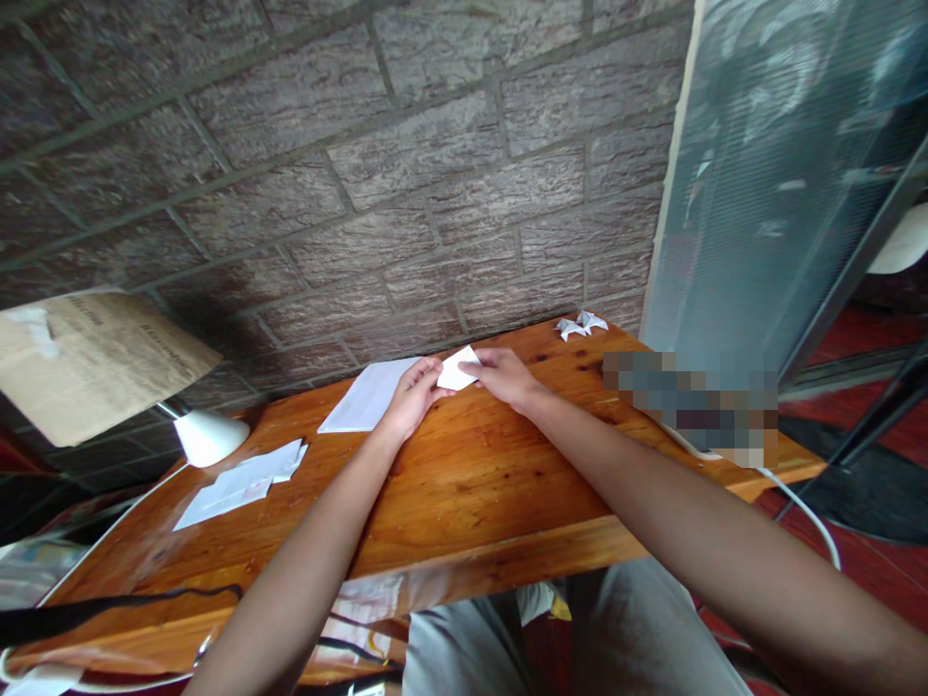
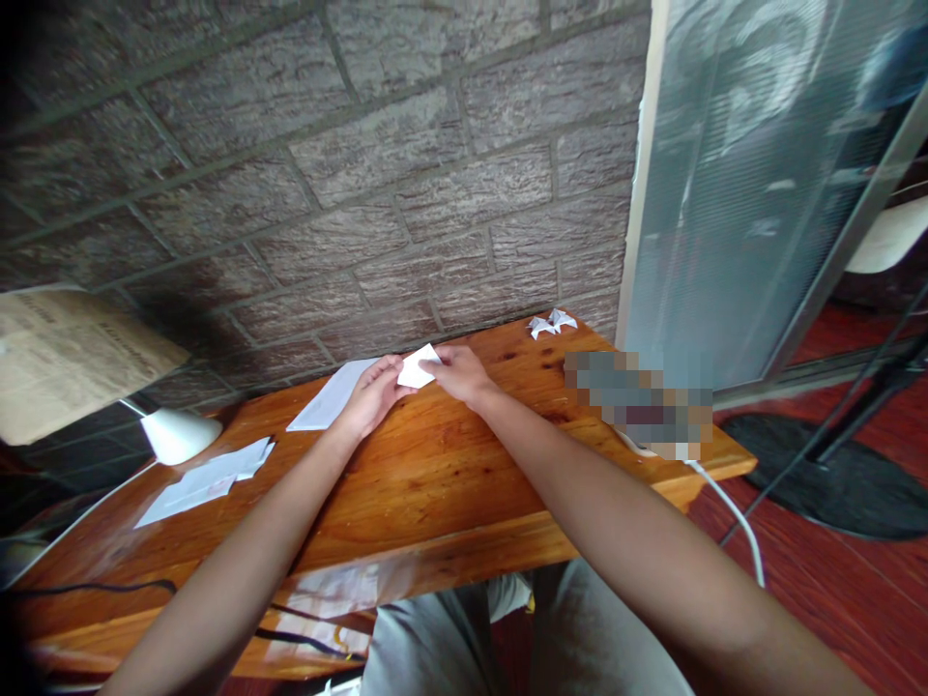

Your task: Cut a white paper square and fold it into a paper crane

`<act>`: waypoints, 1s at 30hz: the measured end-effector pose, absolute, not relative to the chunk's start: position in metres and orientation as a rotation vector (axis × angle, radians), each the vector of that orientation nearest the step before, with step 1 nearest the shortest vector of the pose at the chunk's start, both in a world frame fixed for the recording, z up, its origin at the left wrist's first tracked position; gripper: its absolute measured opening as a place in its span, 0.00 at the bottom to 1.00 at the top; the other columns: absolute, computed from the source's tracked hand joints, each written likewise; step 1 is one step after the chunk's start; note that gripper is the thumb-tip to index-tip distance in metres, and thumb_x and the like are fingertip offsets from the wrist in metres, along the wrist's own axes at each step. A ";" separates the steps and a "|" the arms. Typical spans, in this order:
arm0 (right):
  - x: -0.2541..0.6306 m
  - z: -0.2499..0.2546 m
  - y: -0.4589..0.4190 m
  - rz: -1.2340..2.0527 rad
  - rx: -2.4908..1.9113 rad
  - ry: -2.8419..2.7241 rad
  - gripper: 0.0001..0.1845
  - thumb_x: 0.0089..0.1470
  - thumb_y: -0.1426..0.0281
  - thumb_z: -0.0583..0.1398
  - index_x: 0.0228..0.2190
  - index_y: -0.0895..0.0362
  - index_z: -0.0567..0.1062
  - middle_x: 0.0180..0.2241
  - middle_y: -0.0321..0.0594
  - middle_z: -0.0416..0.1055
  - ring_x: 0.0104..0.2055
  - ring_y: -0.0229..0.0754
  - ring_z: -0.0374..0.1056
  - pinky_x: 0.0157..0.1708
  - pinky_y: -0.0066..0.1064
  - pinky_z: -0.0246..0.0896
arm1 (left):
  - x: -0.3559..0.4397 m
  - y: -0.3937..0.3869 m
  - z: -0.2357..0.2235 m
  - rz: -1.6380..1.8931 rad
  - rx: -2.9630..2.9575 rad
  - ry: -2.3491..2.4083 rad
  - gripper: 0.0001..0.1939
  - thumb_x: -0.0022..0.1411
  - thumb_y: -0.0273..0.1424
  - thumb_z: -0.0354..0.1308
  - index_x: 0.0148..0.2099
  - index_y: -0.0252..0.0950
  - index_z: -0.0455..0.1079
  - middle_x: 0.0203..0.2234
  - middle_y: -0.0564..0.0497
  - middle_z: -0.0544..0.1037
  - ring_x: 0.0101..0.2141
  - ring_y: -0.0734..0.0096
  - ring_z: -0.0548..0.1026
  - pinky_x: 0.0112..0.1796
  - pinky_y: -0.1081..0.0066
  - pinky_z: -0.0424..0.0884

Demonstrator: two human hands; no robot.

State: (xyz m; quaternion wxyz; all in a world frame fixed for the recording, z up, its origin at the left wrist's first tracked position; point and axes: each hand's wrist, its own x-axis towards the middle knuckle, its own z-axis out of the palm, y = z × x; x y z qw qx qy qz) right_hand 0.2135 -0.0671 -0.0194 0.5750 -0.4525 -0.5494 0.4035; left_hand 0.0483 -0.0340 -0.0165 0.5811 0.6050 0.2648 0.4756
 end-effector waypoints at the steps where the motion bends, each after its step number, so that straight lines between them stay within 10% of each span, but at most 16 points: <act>1: 0.214 -0.021 -0.066 0.927 -1.060 -1.307 0.07 0.49 0.71 0.63 0.32 0.59 0.81 0.31 0.38 0.78 0.32 0.37 0.70 0.31 0.26 0.63 | 0.049 -0.033 -0.018 1.122 1.423 0.634 0.15 0.48 0.39 0.68 0.33 0.36 0.70 0.28 0.56 0.71 0.31 0.76 0.71 0.32 0.75 0.71; 30: 0.211 -0.012 -0.072 0.986 -0.859 -1.243 0.12 0.46 0.63 0.64 0.30 0.59 0.80 0.28 0.37 0.77 0.29 0.36 0.69 0.33 0.27 0.61 | 0.049 -0.034 -0.013 1.102 1.526 0.706 0.16 0.47 0.41 0.69 0.31 0.33 0.74 0.22 0.55 0.73 0.24 0.78 0.67 0.27 0.75 0.61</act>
